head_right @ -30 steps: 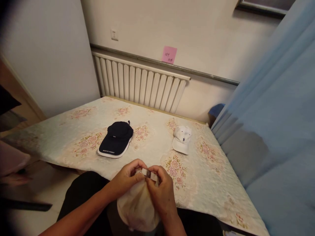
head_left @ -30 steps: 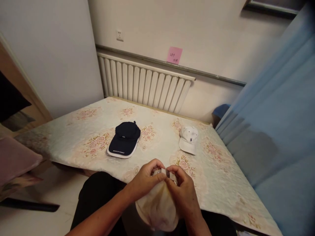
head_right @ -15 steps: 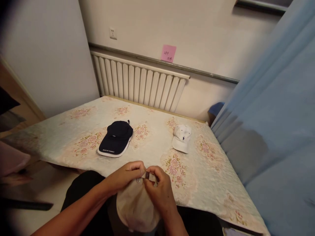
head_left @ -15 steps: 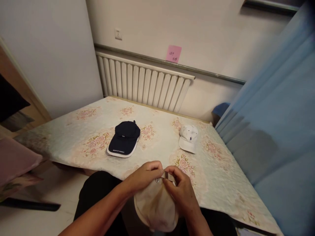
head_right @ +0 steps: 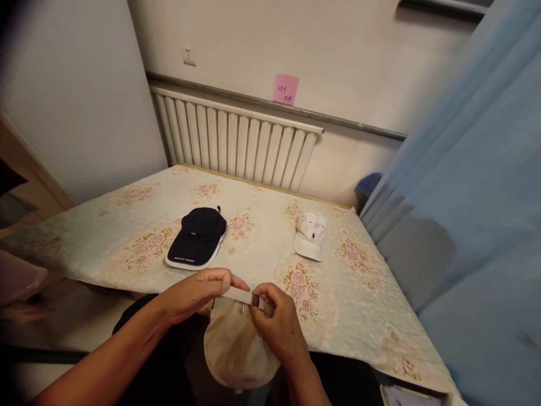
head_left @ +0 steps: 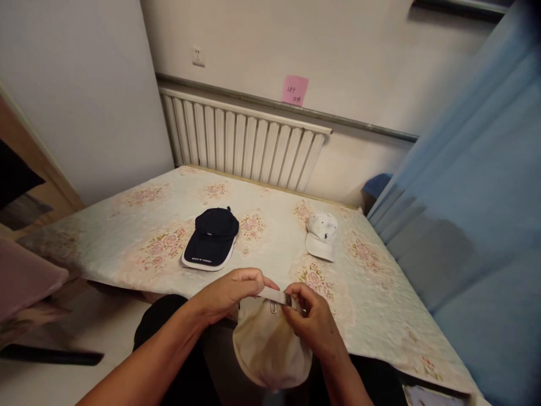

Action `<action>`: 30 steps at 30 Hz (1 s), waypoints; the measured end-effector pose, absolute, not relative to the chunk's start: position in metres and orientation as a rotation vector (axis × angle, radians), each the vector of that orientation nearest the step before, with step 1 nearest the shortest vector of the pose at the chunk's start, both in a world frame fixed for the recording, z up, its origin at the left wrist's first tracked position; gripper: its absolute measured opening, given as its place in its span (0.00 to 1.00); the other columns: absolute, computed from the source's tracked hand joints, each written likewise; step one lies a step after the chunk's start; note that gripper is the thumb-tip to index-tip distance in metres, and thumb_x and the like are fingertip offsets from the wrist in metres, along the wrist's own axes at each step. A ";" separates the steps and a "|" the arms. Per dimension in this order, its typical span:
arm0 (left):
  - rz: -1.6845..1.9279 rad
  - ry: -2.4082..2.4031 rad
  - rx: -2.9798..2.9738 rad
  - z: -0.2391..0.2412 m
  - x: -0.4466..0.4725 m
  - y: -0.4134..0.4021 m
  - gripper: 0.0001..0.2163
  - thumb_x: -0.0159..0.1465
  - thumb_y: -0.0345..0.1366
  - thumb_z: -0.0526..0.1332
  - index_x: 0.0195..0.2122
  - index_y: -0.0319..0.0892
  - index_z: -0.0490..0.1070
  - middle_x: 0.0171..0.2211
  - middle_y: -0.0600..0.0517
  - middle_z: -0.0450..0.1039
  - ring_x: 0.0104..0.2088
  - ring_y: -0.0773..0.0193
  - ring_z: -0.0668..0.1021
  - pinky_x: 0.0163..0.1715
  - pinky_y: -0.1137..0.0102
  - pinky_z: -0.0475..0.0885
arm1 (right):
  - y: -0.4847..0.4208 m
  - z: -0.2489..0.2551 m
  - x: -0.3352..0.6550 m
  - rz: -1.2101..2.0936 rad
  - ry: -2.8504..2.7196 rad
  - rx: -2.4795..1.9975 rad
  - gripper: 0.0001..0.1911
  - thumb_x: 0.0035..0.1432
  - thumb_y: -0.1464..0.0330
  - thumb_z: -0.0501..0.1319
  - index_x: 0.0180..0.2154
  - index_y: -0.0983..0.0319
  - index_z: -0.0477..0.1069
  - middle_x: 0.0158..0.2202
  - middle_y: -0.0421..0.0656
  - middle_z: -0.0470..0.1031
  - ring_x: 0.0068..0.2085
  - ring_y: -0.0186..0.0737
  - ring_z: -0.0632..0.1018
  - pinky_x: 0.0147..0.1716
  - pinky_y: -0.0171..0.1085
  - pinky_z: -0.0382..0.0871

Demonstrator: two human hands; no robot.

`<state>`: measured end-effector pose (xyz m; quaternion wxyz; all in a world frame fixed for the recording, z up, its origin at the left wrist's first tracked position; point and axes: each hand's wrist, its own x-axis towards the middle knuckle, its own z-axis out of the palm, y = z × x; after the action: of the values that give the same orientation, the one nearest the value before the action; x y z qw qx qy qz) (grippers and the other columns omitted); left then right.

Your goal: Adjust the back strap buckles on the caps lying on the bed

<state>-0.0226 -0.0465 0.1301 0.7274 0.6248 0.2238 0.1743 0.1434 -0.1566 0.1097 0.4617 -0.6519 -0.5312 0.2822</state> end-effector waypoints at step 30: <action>0.107 0.458 1.434 0.097 -0.010 -0.047 0.12 0.56 0.44 0.60 0.30 0.39 0.67 0.22 0.60 0.56 0.21 0.74 0.56 0.22 0.76 0.51 | -0.160 0.118 0.139 0.660 -1.533 -1.609 0.09 0.47 0.76 0.60 0.31 0.59 0.72 0.30 0.36 0.73 0.32 0.33 0.72 0.32 0.32 0.62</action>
<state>-0.0098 -0.0468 0.0968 0.7287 0.6507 0.2080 0.0487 0.1389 -0.1604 0.1178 0.4001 -0.6360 -0.6061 0.2609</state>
